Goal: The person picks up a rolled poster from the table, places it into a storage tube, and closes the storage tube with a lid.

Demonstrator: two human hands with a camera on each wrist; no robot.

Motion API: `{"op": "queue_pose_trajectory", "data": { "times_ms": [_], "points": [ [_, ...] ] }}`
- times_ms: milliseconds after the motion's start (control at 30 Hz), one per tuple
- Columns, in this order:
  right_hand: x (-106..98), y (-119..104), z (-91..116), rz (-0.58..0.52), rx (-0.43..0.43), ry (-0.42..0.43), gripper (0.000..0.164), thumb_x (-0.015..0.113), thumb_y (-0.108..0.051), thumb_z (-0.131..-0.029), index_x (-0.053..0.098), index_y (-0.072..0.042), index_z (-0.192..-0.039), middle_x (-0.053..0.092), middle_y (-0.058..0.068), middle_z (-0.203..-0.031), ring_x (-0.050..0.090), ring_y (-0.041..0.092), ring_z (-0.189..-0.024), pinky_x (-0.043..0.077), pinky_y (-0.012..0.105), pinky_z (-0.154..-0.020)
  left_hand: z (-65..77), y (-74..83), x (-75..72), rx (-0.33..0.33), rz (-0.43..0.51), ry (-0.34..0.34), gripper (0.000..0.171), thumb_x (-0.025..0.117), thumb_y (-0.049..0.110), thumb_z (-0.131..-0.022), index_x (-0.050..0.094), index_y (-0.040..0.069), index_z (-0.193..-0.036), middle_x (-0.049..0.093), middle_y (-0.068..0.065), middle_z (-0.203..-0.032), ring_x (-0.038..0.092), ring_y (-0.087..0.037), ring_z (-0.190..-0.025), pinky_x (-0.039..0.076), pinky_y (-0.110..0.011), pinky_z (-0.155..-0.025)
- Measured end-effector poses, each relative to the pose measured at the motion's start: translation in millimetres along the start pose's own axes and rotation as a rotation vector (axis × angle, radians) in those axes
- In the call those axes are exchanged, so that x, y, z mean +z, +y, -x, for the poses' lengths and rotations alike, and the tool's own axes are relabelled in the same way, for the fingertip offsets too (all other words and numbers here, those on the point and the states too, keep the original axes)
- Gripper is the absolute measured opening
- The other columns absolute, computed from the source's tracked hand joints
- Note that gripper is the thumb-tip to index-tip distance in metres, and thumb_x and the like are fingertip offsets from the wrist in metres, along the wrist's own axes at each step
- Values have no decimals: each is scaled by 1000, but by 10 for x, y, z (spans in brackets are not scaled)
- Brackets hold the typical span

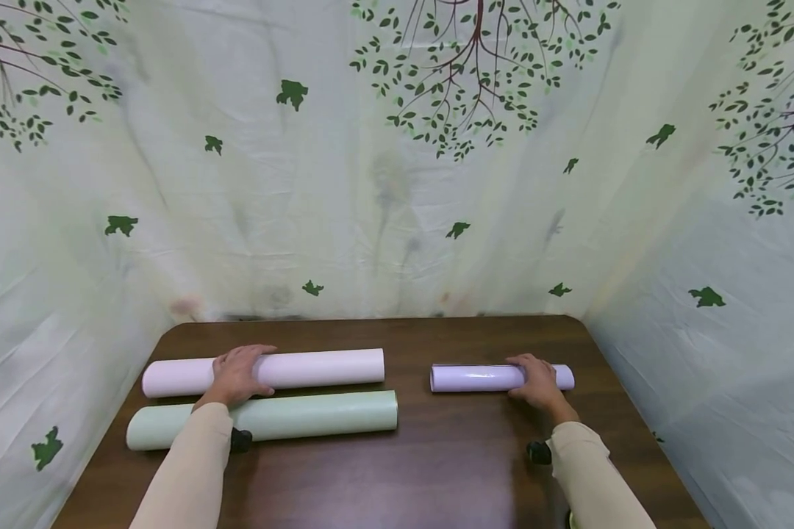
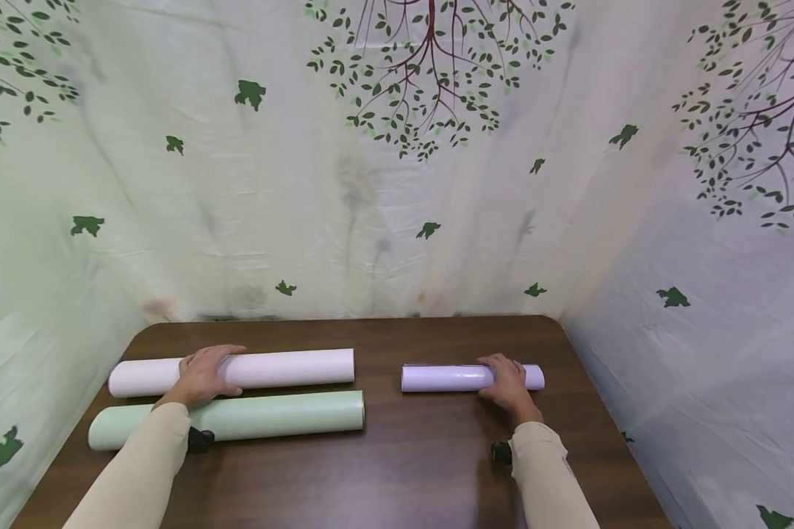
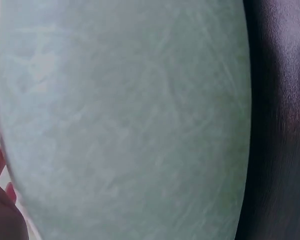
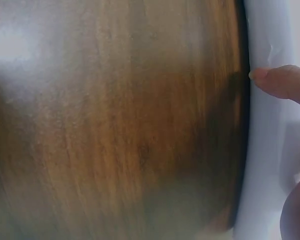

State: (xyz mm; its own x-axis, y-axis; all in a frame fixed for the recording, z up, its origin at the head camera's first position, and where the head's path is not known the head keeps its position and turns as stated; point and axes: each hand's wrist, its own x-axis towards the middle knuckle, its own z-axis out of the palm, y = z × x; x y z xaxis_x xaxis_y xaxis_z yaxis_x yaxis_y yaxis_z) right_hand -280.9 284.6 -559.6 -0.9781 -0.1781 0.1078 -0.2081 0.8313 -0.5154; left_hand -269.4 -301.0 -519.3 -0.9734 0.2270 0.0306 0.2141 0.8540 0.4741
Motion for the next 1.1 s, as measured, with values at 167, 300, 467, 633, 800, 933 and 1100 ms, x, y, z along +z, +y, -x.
{"op": "queue_pose_trajectory", "data": {
  "times_ms": [167, 300, 467, 633, 800, 933, 1100],
  "points": [
    [2, 24, -13, 15, -8, -4, 55, 86, -5, -61, 67, 0, -112, 61, 21, -115, 54, 43, -109, 29, 59, -93, 5, -33, 42, -7, -11, 5, 78, 86, 17, -67, 50, 5, -136, 48, -26, -137, 33, -50, -122, 13, -67, -93],
    [10, 47, -14, 2, 10, -6, 53, 86, -6, -61, 67, -2, -111, 64, 20, -114, 55, 43, -108, 31, 58, -92, -2, -26, 79, -1, -20, 30, 76, 87, 16, -66, 54, 4, -133, 51, -25, -133, 35, -50, -121, 14, -66, -95],
    [21, 64, 0, -7, 51, -9, 56, 85, -6, -63, 66, -3, -116, 65, 19, -115, 55, 43, -110, 30, 59, -93, -21, -23, 126, -24, 7, 54, 73, 88, 13, -64, 56, 5, -129, 52, -25, -132, 33, -49, -124, 11, -66, -99],
    [27, 63, 10, -8, 55, -13, 56, 85, -6, -64, 66, -2, -117, 64, 20, -117, 54, 43, -111, 30, 59, -95, -34, -35, 152, -18, 6, 71, 67, 87, 11, -66, 57, 6, -125, 54, -26, -129, 35, -49, -120, 11, -66, -98],
    [35, 60, 16, -6, 53, -14, 55, 85, -6, -63, 66, -2, -115, 64, 21, -116, 55, 44, -110, 30, 58, -94, -33, -46, 152, 5, -13, 73, 65, 85, 10, -67, 56, 7, -126, 54, -25, -128, 37, -50, -117, 12, -66, -97],
    [36, 61, 10, -4, 48, -10, 56, 85, -7, -63, 66, -3, -115, 65, 20, -116, 55, 43, -110, 30, 58, -94, -30, -33, 140, 12, -44, 48, 67, 84, 11, -70, 55, 7, -130, 53, -24, -129, 36, -51, -118, 13, -67, -96],
    [39, 54, 5, -2, 36, -9, 55, 85, -6, -63, 66, -2, -114, 65, 21, -115, 55, 43, -109, 30, 58, -93, -25, -1, 130, 17, -59, 39, 66, 83, 11, -70, 55, 6, -130, 53, -24, -130, 37, -51, -119, 13, -67, -96]
  ]
}}
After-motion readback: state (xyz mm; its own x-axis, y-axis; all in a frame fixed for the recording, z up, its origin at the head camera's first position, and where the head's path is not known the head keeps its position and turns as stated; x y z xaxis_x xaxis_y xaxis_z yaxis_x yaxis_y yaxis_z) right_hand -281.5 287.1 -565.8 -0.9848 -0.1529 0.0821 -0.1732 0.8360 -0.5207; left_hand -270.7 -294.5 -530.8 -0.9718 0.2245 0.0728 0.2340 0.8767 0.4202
